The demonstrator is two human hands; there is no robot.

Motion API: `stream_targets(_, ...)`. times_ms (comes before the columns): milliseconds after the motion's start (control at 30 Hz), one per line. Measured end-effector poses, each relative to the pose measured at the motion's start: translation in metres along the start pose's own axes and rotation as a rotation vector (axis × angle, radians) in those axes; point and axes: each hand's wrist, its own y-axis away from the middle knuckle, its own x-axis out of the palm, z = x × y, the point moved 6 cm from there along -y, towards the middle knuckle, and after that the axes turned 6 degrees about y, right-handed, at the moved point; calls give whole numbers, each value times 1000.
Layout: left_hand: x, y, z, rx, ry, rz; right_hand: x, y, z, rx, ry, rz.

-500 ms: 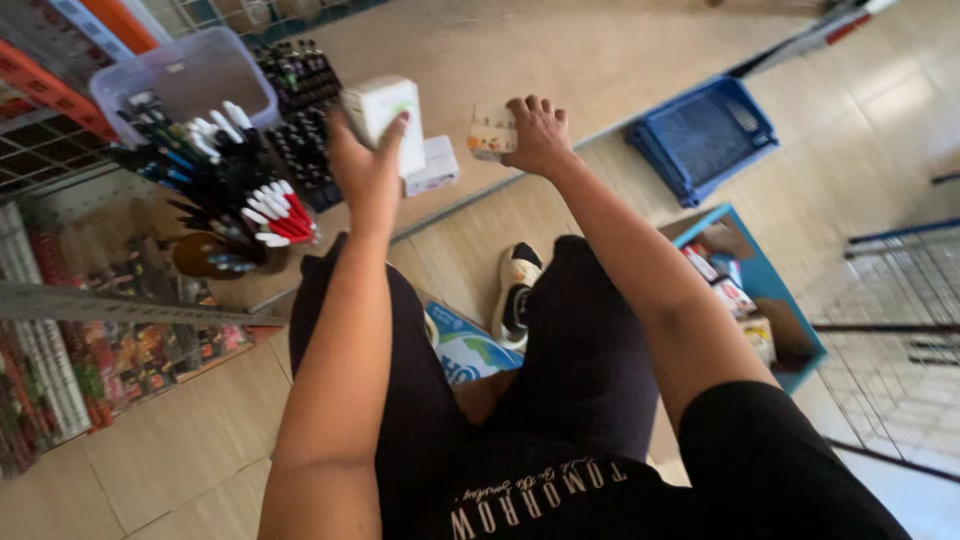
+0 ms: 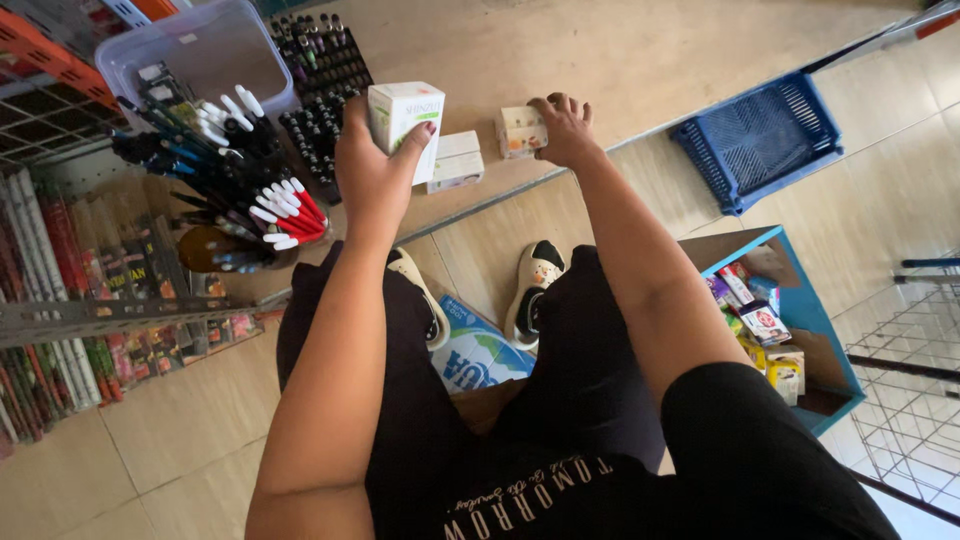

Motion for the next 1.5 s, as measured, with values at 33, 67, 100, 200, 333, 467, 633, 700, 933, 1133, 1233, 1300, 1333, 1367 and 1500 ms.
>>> stream_targets(33,2,1,0,-16,-22,2,1,1,1,4,-4,4)
stream_targets(67,5,1,-1,-28,-42,3,1,0,2,8,-7,4)
stream_targets(100,7,1,-2,-40,-62,4,0,-1,3,13,-9,5)
stream_targets(200,11,0,-3,-76,-74,17,7,-2,12,-11,-50,124)
stream_targets(333,15,1,-1,-40,-81,13,0,3,26,-29,57,93)
stream_targets(467,22,3,19,-63,-65,33,-25,5,42,6,125,148)
stream_targets(633,29,-1,58,-218,303,45,-95,18,85,-15,-192,109)
stream_targets(700,34,0,78,-402,555,55,-113,40,102,113,-802,304)
stream_targets(933,53,11,113,-658,665,178,-207,118,203,-603,-137,-408)
stream_targets(1133,67,16,139,-779,436,243,-218,119,198,-626,-233,-359)
stream_targets(1233,52,1,144,-546,240,136,-190,102,173,-474,-521,32)
stream_targets(1300,41,-4,136,-284,243,16,-159,94,159,-315,-668,262)
stream_targets(1333,39,-4,137,-279,206,-6,-150,90,156,-332,-610,248)
stream_targets(1367,37,-4,136,-275,169,-28,-140,86,153,-348,-552,234)
stream_targets(1500,31,-4,125,-260,96,-48,-96,80,161,-408,-150,97)
